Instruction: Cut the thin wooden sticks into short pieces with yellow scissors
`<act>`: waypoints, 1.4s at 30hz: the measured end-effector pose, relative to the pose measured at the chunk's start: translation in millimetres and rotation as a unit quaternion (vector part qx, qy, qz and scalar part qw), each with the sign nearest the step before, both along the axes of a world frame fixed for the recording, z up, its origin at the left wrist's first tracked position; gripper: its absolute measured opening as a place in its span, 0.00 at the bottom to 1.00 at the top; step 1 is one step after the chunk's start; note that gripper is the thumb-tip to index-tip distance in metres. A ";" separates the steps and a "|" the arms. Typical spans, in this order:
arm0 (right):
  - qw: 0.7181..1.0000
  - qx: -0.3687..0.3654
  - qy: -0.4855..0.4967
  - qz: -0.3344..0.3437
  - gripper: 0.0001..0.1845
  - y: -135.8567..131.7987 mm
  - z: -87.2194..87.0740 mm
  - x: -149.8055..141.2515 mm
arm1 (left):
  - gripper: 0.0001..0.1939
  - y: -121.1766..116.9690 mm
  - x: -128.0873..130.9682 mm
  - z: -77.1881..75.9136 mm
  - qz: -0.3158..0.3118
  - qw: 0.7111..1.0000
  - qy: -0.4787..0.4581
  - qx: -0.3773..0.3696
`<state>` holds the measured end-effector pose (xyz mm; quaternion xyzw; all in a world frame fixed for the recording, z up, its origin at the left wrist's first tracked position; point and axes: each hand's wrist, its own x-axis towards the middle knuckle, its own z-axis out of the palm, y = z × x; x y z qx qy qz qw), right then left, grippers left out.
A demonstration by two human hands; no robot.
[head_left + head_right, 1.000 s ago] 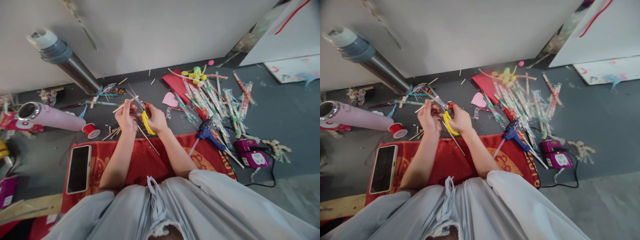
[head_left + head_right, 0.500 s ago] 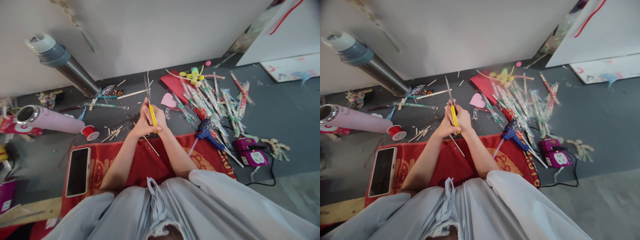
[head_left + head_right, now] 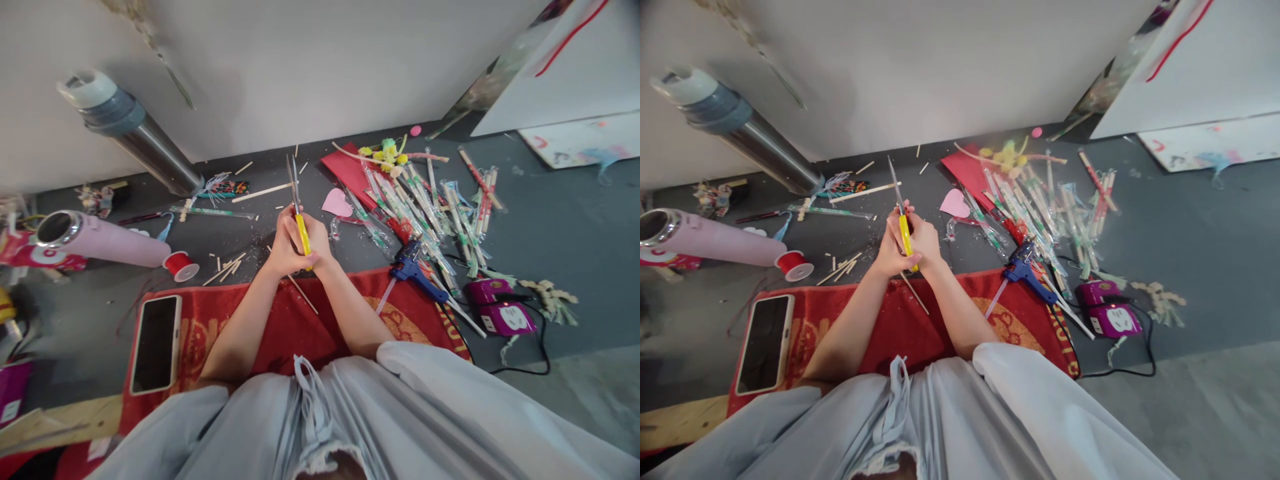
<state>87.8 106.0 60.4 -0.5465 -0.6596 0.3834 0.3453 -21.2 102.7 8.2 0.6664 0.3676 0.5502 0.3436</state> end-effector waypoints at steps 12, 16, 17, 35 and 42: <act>0.998 0.013 -0.057 0.008 0.27 5.3 -2.6 4.3 | 0.49 -0.3 0.0 18.0 0.000 0.991 -0.114 -0.076; 0.997 0.035 -0.059 0.034 0.27 3.7 -2.5 2.5 | 0.28 -0.6 -0.9 46.4 0.143 0.954 -0.256 -0.065; 0.997 0.039 -0.058 0.041 0.27 2.8 -2.5 1.2 | 0.24 -0.7 -1.4 52.3 0.175 0.941 -0.285 -0.060; 0.986 0.135 -0.037 0.092 0.26 0.6 -12.9 -1.8 | 0.16 -10.1 11.5 72.6 0.292 0.874 -0.373 -0.106; 0.981 0.167 -0.033 0.094 0.31 1.3 -14.1 -1.8 | 0.15 -9.3 7.9 75.2 0.280 0.847 -0.427 -0.150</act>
